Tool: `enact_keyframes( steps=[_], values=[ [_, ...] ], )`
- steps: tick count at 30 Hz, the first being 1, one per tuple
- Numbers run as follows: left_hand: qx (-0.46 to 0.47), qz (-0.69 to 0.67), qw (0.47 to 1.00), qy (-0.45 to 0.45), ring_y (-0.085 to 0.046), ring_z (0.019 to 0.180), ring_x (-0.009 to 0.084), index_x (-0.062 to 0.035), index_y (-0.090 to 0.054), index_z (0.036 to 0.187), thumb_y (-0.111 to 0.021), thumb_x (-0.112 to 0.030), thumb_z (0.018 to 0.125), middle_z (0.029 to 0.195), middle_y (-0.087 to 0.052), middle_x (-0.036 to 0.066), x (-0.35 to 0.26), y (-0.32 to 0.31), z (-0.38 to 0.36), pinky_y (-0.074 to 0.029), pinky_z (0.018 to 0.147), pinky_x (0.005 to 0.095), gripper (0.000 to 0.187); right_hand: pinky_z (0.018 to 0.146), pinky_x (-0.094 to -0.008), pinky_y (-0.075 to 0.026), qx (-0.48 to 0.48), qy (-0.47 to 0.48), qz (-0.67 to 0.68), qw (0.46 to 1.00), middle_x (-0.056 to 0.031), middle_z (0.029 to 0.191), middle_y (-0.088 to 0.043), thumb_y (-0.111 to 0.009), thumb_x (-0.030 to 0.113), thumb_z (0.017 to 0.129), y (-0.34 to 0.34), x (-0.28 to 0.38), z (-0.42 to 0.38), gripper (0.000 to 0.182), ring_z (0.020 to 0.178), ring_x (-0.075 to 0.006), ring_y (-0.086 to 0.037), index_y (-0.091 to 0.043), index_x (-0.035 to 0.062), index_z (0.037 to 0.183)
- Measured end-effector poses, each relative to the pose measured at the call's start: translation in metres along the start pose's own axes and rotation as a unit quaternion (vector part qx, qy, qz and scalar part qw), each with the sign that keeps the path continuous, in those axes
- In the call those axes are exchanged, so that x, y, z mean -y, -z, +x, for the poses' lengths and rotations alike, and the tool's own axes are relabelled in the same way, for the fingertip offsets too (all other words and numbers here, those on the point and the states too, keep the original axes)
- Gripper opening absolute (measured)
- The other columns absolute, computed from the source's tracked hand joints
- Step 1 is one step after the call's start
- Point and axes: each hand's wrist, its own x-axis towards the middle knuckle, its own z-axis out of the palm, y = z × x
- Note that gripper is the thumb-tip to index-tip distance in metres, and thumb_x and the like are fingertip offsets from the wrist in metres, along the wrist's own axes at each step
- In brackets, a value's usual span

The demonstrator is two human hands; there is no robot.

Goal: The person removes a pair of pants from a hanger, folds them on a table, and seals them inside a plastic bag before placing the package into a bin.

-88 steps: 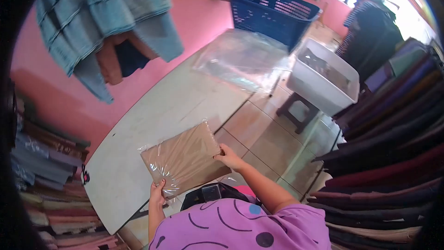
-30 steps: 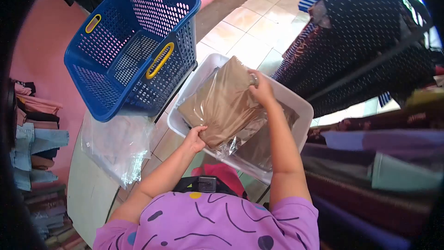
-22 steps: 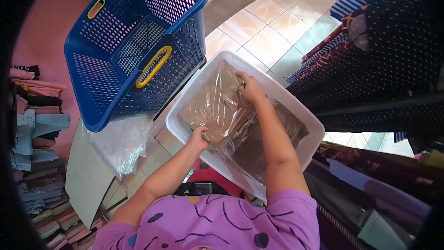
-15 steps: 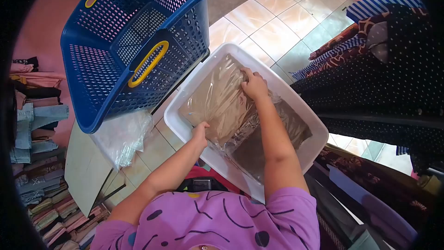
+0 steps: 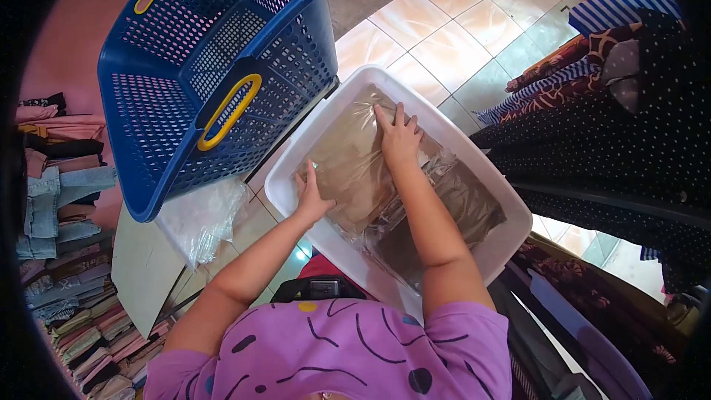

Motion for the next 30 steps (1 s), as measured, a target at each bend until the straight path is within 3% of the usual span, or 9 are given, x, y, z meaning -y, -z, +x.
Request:
enact_keyframes(
  steps=[8, 14, 17, 19, 22, 24, 25, 28, 30],
  values=[
    [0.043, 0.071, 0.981, 0.176, -0.004, 0.132, 0.0502, -0.0317, 0.012, 0.141, -0.081, -0.009, 0.058, 0.142, 0.014, 0.031, -0.006, -0.024, 0.034, -0.021, 0.107, 0.0464, 0.127, 0.081, -0.0492, -0.047, 0.056, 0.007, 0.039, 0.998, -0.0115, 0.14, -0.031, -0.045, 0.012, 0.084, -0.013, -0.011, 0.006, 0.062, 0.111, -0.0406, -0.044, -0.029, 0.0439, 0.135],
    [0.028, 0.037, 0.99, 0.133, -0.005, 0.135, 0.0424, -0.0201, 0.0, 0.144, -0.078, -0.011, 0.063, 0.144, 0.005, 0.031, -0.001, -0.012, 0.026, -0.021, 0.108, 0.0416, 0.113, 0.083, -0.047, -0.046, 0.068, -0.004, 0.053, 0.996, -0.0109, 0.139, -0.032, -0.048, 0.009, 0.082, -0.013, -0.013, 0.005, 0.067, 0.108, -0.0383, -0.046, -0.028, 0.0453, 0.135],
    [-0.006, -0.039, 0.998, 0.054, -0.013, 0.134, 0.0417, -0.0118, -0.011, 0.144, -0.073, -0.014, 0.068, 0.142, -0.011, 0.033, 0.011, -0.001, 0.019, -0.021, 0.108, 0.0396, 0.098, 0.083, -0.0465, -0.045, 0.011, 0.022, 0.092, 0.995, -0.0126, 0.134, -0.038, -0.051, 0.004, 0.077, -0.002, -0.017, -0.003, 0.066, 0.107, -0.0388, -0.046, -0.037, 0.036, 0.133],
    [-0.009, -0.067, 0.998, 0.005, -0.014, 0.135, 0.0391, -0.0099, -0.014, 0.143, -0.071, -0.012, 0.07, 0.143, -0.014, 0.03, 0.016, 0.016, 0.014, -0.02, 0.108, 0.0376, 0.092, 0.08, -0.0419, -0.047, -0.167, 0.114, 0.192, 0.96, -0.0167, 0.121, -0.049, -0.05, -0.004, 0.072, 0.025, -0.017, -0.021, 0.054, 0.103, -0.0373, -0.05, -0.051, 0.018, 0.121],
    [0.012, -0.189, 0.982, -0.021, -0.014, 0.136, 0.0323, -0.0094, -0.017, 0.142, -0.064, -0.011, 0.077, 0.146, -0.016, 0.021, 0.016, 0.034, 0.011, -0.017, 0.109, 0.0419, 0.08, 0.072, -0.0403, -0.048, 0.012, 0.113, 0.346, 0.931, -0.0154, 0.094, -0.059, -0.053, -0.002, 0.067, 0.054, 0.0, -0.087, 0.03, 0.087, -0.0324, -0.057, -0.06, 0.006, 0.096],
    [0.059, -0.418, 0.884, 0.2, -0.012, 0.136, 0.0296, -0.0125, -0.012, 0.144, -0.061, -0.013, 0.08, 0.147, -0.017, 0.015, 0.005, 0.046, 0.013, -0.017, 0.107, 0.0482, 0.081, 0.069, -0.0395, -0.049, 0.185, 0.118, 0.455, 0.863, -0.0152, 0.077, -0.062, -0.055, 0.003, 0.068, 0.054, 0.009, -0.13, 0.02, 0.074, -0.0317, -0.061, -0.063, 0.0049, 0.087],
    [0.078, -0.434, 0.872, 0.215, -0.008, 0.137, 0.0315, -0.0132, -0.011, 0.144, -0.059, -0.017, 0.082, 0.147, -0.015, 0.017, 0.018, 0.043, 0.021, -0.015, 0.105, 0.0533, 0.078, 0.07, -0.0373, -0.049, 0.291, 0.076, 0.449, 0.841, -0.0143, 0.079, -0.064, -0.056, 0.005, 0.071, 0.031, 0.007, -0.153, 0.021, 0.076, -0.0309, -0.062, -0.064, 0.0057, 0.09],
    [0.094, -0.472, 0.846, 0.23, -0.004, 0.137, 0.0335, -0.0132, -0.01, 0.144, -0.059, -0.019, 0.084, 0.147, -0.014, 0.018, 0.023, 0.046, 0.035, -0.013, 0.106, 0.0535, 0.078, 0.066, -0.0287, -0.049, 0.266, 0.07, 0.412, 0.869, -0.0091, 0.078, -0.065, -0.053, 0.004, 0.074, -0.008, -0.01, -0.195, 0.024, 0.069, -0.0169, -0.061, -0.064, 0.0045, 0.096],
    [0.096, -0.469, 0.848, 0.226, -0.007, 0.137, 0.0332, -0.0131, -0.012, 0.144, -0.057, -0.018, 0.085, 0.147, -0.015, 0.017, 0.012, 0.053, 0.029, -0.014, 0.106, 0.0527, 0.075, 0.067, -0.0282, -0.05, 0.288, -0.012, 0.422, 0.86, -0.0068, 0.08, -0.066, -0.053, 0.006, 0.078, 0.032, 0.002, -0.191, 0.024, 0.069, -0.014, -0.061, -0.064, 0.0039, 0.098]
  ],
)
